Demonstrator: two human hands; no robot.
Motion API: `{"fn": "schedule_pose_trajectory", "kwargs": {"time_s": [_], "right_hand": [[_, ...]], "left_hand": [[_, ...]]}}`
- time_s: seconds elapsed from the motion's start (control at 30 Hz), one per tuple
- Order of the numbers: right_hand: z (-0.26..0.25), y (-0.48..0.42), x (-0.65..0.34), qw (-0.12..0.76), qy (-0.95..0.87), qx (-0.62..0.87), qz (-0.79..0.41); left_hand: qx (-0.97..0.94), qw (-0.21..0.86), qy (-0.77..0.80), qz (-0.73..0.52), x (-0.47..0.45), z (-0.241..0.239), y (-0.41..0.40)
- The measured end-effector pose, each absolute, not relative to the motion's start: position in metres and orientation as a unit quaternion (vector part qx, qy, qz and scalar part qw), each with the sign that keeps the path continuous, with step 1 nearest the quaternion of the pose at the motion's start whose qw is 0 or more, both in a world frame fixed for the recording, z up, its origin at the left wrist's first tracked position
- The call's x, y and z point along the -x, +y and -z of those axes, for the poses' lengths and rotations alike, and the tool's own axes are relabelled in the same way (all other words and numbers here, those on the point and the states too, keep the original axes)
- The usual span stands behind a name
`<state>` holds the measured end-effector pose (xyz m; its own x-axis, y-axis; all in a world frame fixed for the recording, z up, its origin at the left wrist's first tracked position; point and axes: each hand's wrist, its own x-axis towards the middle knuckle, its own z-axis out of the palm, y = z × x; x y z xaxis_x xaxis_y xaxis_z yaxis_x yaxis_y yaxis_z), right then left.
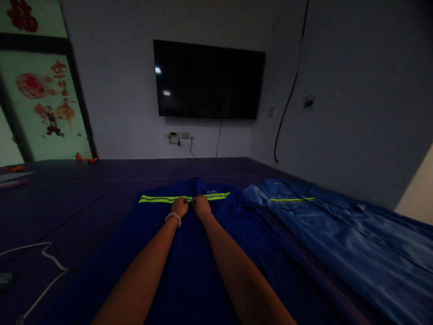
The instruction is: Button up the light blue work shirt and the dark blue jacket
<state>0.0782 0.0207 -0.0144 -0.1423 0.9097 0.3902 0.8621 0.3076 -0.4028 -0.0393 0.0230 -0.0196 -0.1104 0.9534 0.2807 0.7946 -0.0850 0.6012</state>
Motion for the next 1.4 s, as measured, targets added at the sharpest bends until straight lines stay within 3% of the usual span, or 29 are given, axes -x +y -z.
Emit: {"fn": "schedule_pose_trajectory", "kwargs": {"time_s": [0.6,0.97,1.17,1.4], "right_hand": [[0.021,0.029,-0.089,0.448,-0.683,0.560,-0.137],[0.026,0.040,-0.094,0.446,-0.672,0.560,-0.187],[0.030,0.044,-0.093,0.447,-0.680,0.540,-0.215],[0.029,0.038,-0.097,0.484,-0.657,0.525,-0.241]], "left_hand": [[-0.638,0.116,0.639,-0.415,0.041,0.020,0.021],[-0.645,0.092,0.599,-0.466,0.039,0.017,0.015],[-0.728,0.101,0.530,-0.423,0.029,0.011,-0.005],[-0.731,0.203,0.498,-0.421,0.049,0.021,-0.046]]}}
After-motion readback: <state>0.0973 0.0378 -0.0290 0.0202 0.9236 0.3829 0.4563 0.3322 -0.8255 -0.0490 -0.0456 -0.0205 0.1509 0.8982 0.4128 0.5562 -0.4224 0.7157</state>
